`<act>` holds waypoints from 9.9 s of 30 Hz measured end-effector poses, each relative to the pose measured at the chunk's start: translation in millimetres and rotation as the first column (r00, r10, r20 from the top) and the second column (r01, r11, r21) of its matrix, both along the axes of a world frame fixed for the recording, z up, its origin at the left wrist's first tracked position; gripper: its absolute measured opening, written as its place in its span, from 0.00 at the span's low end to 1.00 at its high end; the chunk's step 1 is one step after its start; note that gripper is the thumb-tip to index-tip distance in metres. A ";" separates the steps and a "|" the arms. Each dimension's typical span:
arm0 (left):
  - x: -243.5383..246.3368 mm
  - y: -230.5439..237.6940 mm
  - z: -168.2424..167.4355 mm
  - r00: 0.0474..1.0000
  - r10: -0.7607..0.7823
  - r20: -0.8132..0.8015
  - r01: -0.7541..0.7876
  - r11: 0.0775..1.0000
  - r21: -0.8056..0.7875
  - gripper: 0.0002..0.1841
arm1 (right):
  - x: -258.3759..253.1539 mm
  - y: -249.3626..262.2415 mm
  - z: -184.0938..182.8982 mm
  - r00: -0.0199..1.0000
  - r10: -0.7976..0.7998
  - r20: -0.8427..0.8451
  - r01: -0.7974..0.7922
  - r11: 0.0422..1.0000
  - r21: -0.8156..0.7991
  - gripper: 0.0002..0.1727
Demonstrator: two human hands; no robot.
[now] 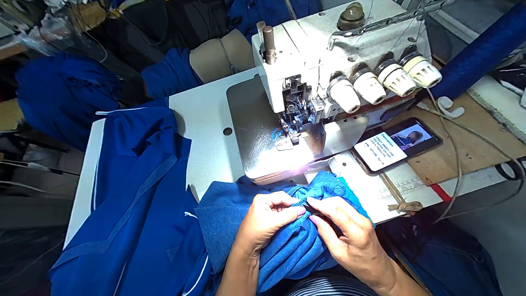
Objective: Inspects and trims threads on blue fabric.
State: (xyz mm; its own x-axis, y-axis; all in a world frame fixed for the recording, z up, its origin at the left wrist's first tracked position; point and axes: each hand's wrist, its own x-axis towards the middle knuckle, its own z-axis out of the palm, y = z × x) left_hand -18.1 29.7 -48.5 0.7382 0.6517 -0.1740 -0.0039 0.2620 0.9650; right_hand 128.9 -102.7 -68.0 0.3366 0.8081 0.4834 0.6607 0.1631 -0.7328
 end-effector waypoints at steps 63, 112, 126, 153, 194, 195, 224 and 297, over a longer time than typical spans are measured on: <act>29.8 -19.9 13.2 0.934 0.346 -0.093 -0.354 0.931 -0.092 0.07 | -11.7 1.3 12.9 0.980 -0.136 -0.147 0.115 0.983 -0.145 0.23; 28.2 -22.6 6.3 0.936 0.351 -0.026 -0.351 0.936 0.028 0.03 | -13.5 2.6 8.4 0.978 -0.139 -0.157 0.128 0.989 -0.076 0.21; 26.1 -18.7 8.8 0.953 0.304 0.004 -0.302 0.949 -0.093 0.02 | -20.4 9.6 -8.7 0.949 -0.148 -0.279 0.178 0.980 0.086 0.20; 26.9 -19.4 7.1 0.943 0.330 -0.033 -0.331 0.943 -0.040 0.03 | 27.4 6.1 1.7 0.947 -0.321 -0.028 0.314 0.938 -0.147 0.12; 26.6 -19.4 6.7 0.948 0.318 -0.001 -0.318 0.948 -0.024 0.03 | -3.9 4.1 8.7 0.990 -0.126 -0.065 0.126 0.992 -0.012 0.16; 26.7 -19.6 6.7 0.948 0.319 0.006 -0.319 0.948 -0.021 0.03 | -3.7 4.3 9.2 0.990 -0.129 -0.056 0.128 0.992 -0.022 0.16; 27.2 -21.9 7.0 0.935 0.351 -0.043 -0.351 0.936 0.024 0.03 | -5.3 3.9 13.9 0.988 -0.135 -0.071 0.133 0.990 -0.037 0.17; 22.6 -17.7 4.1 0.974 0.227 0.029 -0.227 0.974 -0.010 0.02 | -10.3 11.9 -4.9 0.932 -0.112 -0.345 0.178 0.970 0.167 0.18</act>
